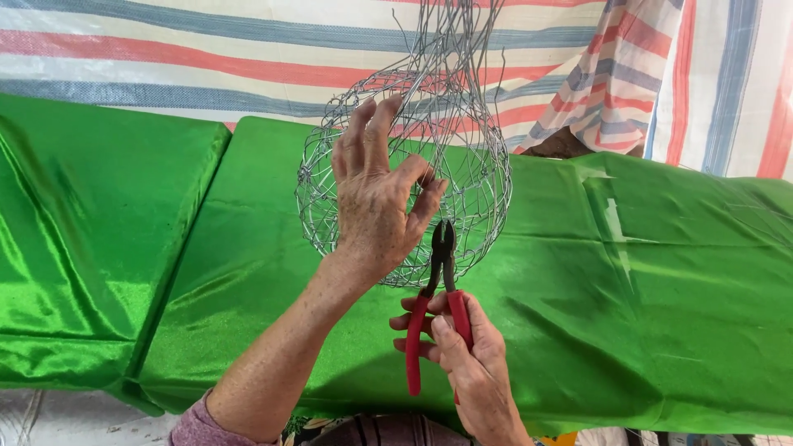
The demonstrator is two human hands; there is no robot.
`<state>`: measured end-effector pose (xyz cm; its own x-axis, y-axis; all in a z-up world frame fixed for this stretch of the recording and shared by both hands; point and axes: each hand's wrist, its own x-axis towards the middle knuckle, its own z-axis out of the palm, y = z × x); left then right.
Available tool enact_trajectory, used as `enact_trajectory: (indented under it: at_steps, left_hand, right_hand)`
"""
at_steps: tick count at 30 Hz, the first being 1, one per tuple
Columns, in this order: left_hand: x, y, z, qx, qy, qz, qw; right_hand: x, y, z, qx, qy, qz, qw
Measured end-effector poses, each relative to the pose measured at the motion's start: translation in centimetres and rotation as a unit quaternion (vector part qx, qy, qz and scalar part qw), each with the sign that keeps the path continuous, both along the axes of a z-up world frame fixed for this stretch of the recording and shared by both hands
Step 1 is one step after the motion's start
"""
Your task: Cutting and shaping a wire mesh structure using hand-held wire cutters on a workbench.
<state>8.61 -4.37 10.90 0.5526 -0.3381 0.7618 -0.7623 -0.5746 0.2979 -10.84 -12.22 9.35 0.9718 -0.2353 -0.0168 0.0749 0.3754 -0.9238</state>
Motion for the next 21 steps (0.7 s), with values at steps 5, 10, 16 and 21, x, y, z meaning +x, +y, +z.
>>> enact_trajectory:
  at_steps: [5, 10, 16, 21]
  left_hand:
    - [-0.4, 0.2, 0.5, -0.015, -0.002, -0.014, 1.0]
    - [-0.6, -0.1, 0.4, -0.022, -0.022, -0.007, 0.999]
    - [-1.1, -0.3, 0.5, -0.037, -0.035, 0.002, 0.999]
    - [-1.4, -0.7, 0.3, -0.035, -0.033, 0.009, 0.999]
  right_hand:
    - [0.3, -0.5, -0.3, -0.07, -0.004, -0.011, 0.997]
    - [0.1, -1.2, 0.1, -0.128, 0.045, -0.025, 0.99]
    - [-0.5, -1.4, 0.9, 0.073, 0.044, 0.038, 0.996]
    - [-0.1, -0.5, 0.5, 0.0, 0.041, -0.002, 0.999]
